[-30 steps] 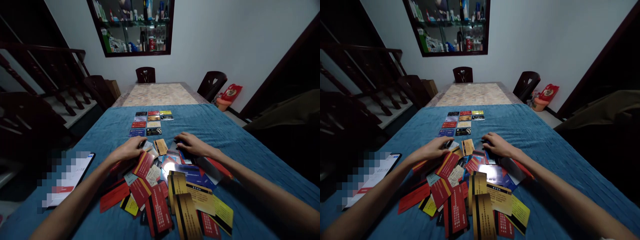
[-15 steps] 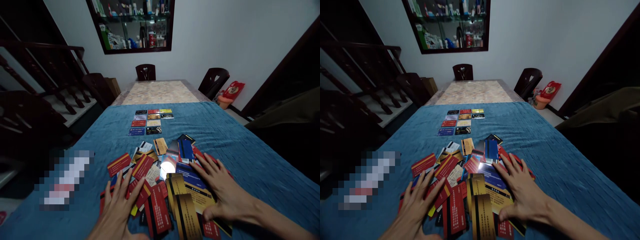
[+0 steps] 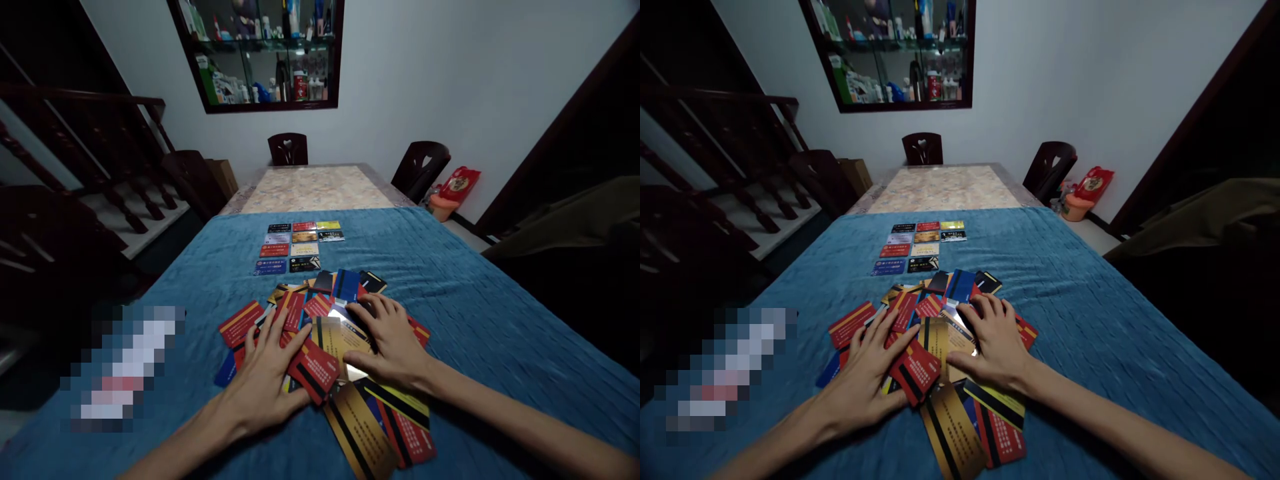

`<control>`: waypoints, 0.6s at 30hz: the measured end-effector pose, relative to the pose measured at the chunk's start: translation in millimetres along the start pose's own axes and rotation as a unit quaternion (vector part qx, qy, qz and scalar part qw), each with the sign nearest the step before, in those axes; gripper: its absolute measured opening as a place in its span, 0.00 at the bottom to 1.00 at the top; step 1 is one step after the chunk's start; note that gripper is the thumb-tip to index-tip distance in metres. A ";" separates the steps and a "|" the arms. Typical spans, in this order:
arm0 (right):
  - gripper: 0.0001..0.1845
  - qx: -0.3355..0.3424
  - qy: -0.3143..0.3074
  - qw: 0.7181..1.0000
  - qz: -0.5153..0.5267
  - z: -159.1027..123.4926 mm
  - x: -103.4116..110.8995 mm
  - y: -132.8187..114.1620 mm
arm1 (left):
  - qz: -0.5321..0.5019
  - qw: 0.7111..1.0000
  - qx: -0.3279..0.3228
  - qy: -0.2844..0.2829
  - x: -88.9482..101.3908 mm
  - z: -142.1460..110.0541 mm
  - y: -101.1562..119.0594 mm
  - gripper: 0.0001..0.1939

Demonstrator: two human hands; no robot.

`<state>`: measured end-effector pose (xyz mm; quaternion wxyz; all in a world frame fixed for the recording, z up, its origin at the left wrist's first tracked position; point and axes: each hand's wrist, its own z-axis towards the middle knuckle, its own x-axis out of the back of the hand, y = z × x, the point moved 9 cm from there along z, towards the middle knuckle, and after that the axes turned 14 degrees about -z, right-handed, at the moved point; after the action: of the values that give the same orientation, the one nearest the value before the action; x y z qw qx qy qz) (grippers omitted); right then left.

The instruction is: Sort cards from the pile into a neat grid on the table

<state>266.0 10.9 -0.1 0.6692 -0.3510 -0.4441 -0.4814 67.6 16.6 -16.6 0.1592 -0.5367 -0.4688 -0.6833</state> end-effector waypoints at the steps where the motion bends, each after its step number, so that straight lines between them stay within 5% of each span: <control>1: 0.41 -0.003 0.000 1.000 -0.005 1.8 0.4 -0.5 | -0.001 1.000 -0.001 0.004 0.9 2.9 -0.2 0.45; 6: 0.38 -0.009 -0.002 0.999 -0.033 5.8 3.4 -2.9 | -0.008 1.000 0.012 0.003 1.1 9.0 2.6 0.42; 10: 0.35 0.006 -0.026 0.999 -0.042 12.4 9.2 -1.2 | 0.001 0.996 0.063 -0.058 4.8 3.9 5.3 0.44; 16: 0.14 0.037 -0.035 0.999 -0.011 53.7 18.1 29.4 | 0.011 0.989 0.054 -0.135 39.4 1.8 27.9 0.44; 18: 0.21 0.077 -0.050 0.995 0.028 71.8 11.5 37.9 | 0.017 0.994 0.016 -0.110 53.5 14.2 42.2 0.38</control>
<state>285.4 82.4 34.8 0.6845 -0.3343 -0.5030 -0.4083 86.4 21.9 50.2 0.1267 -0.6139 -0.4852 -0.6096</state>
